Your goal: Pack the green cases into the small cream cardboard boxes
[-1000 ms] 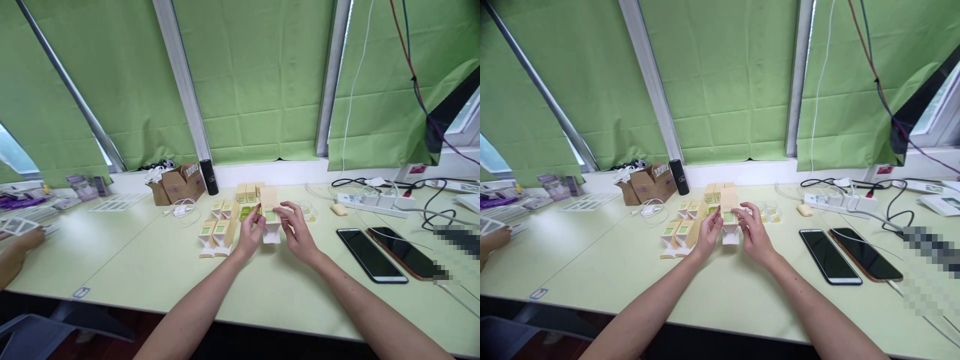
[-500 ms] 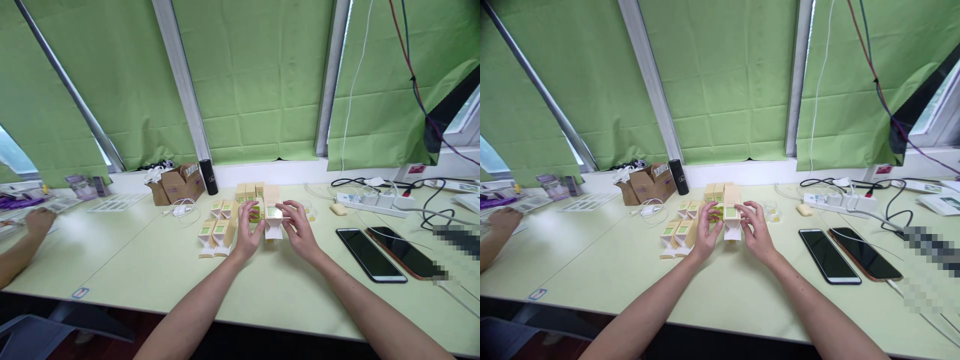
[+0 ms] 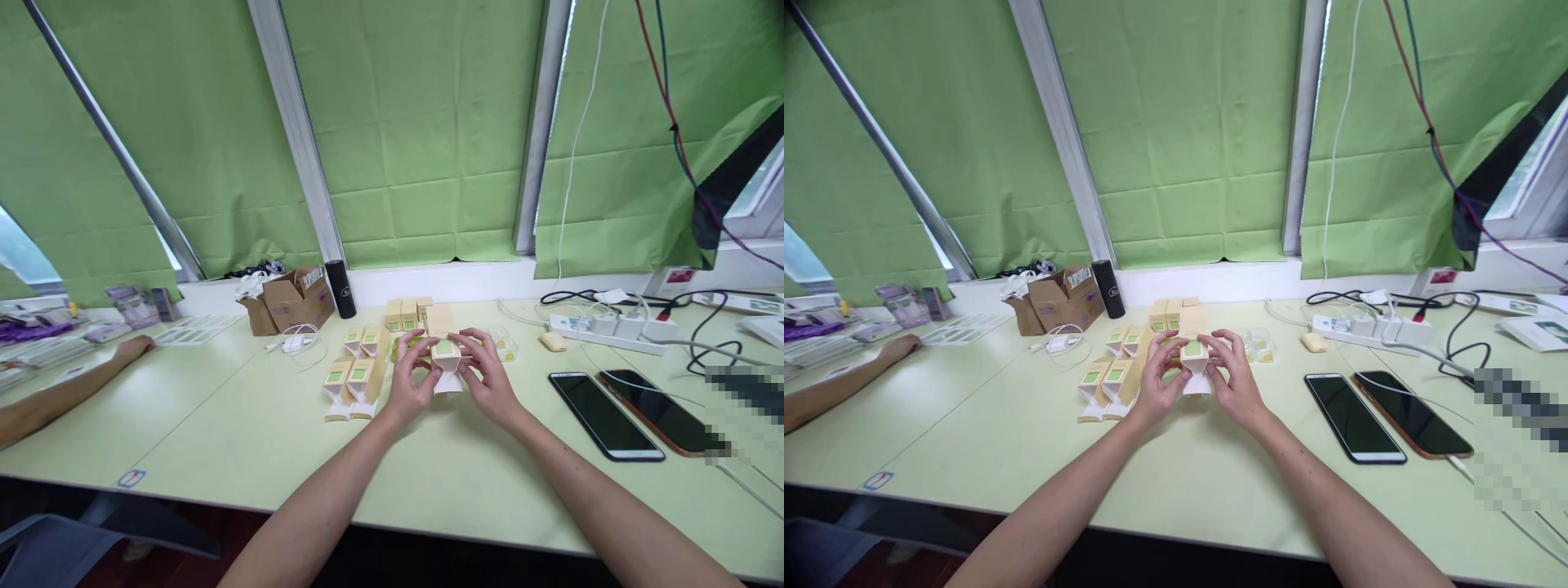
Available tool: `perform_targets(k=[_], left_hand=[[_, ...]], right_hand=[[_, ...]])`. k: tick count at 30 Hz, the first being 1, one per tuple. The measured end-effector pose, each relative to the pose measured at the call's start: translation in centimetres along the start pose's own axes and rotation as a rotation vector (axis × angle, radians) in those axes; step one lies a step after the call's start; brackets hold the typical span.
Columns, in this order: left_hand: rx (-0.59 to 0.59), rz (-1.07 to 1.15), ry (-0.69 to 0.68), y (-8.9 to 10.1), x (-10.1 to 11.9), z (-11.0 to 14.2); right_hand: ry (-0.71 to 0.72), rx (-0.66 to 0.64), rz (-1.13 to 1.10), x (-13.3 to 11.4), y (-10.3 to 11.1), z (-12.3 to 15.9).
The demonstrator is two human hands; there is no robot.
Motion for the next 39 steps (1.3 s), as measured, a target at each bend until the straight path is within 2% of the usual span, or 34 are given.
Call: perform_targets(k=[19,39], left_hand=[[0.139,0.070,0.052,0.1,-1.2,-0.1],[0.116,0.057,0.054,-0.2,-1.1,-0.1]], right_hand=[[-0.035,-0.012,-0.003,-0.4,-0.1,0.2],[-0.063,-0.005,-0.091,0.1,0.0,0.0]])
Point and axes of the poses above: each hand's wrist, its own z-axis away from the middle knuckle, its own y-axis out of the back of the hand, x = y × z, the point moved 6 cm from there along -z, towards the middle knuckle, and after that the axes turned 4 degrees about -y, right-handed, at the moved point
